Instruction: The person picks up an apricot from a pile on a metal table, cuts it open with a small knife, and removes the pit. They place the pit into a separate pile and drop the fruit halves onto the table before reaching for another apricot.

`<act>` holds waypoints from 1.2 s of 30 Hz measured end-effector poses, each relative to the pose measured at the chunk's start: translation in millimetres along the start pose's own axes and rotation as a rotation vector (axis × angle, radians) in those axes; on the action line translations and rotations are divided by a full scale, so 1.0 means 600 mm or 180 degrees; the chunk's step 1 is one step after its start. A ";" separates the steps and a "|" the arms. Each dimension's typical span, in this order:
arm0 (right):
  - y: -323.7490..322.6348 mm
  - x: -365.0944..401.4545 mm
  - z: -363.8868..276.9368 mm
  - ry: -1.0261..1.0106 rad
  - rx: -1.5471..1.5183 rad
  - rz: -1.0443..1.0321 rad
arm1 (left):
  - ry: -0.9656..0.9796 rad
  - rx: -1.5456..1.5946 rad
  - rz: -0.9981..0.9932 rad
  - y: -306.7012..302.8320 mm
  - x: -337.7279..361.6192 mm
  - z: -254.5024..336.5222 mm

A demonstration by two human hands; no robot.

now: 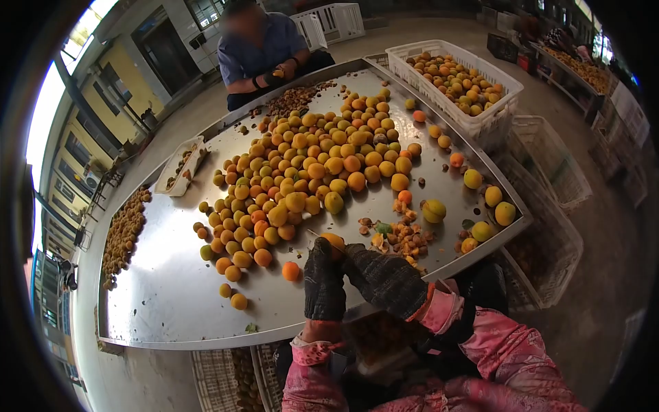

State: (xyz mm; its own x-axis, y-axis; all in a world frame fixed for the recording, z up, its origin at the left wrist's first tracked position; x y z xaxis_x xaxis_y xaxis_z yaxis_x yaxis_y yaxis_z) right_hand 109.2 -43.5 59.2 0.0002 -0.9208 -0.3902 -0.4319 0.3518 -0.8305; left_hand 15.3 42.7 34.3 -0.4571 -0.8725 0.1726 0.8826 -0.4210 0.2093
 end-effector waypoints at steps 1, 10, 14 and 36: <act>0.000 -0.001 0.004 -0.0010 0.0014 0.0001 | -0.0120 0.0181 -0.0022 0.001 -0.002 0.001; 0.006 -0.012 0.007 0.1781 -0.3815 -0.0432 | 0.0500 0.0088 -0.0197 -0.009 -0.004 -0.004; -0.005 0.002 0.023 0.1543 -0.3120 -0.0330 | 0.1175 -0.0265 0.0084 -0.019 -0.018 -0.011; 0.026 -0.031 0.036 0.0632 -0.1811 0.1217 | -0.1050 0.1907 0.0065 0.008 -0.007 -0.056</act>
State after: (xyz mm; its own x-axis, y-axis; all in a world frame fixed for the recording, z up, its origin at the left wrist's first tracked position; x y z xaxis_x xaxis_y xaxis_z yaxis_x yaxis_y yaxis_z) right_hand 121.7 -17.4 44.8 -0.3861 -0.7828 -0.4880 -0.7727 0.5634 -0.2924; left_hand 25.5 36.2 2.3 -0.5345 -0.7176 0.4464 0.7216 -0.1126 0.6831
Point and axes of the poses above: each hand's wrist, its own x-axis away from the middle knuckle, its own y-axis out of the palm, z = x × y, the point moved 3 cm from there along -x, towards the middle knuckle, and after that the axes turned 4 degrees about -y, right-handed, at the moved point
